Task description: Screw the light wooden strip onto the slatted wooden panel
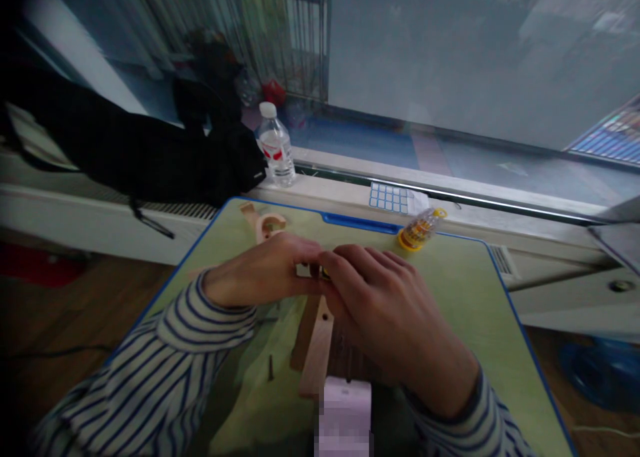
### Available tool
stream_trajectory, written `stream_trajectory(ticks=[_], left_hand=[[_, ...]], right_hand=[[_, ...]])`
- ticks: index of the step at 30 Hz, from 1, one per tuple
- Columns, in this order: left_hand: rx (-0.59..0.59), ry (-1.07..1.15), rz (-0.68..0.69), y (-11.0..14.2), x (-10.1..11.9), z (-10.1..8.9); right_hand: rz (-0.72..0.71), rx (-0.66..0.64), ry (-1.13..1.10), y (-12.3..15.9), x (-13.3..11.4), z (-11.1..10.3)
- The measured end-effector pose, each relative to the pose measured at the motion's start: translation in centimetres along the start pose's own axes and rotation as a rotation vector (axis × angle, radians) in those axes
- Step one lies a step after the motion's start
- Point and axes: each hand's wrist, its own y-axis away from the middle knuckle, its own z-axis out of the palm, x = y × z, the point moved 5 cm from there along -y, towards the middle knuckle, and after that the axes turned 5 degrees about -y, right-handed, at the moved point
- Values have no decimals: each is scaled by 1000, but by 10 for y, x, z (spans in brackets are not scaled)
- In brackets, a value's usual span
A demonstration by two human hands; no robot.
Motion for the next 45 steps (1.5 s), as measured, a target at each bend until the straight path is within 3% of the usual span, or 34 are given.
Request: stream_trajectory(ticks=[7,35,45], left_hand=[[-27,-30,-60,-1,-1,2],[-49,50,-71,0,-3,0],[-61,36,25,2,2,0]], right_hand=[[6,23,1,0,3,1],[-18,60,-25,5,6,-3],[9,65,-58,2,12,0]])
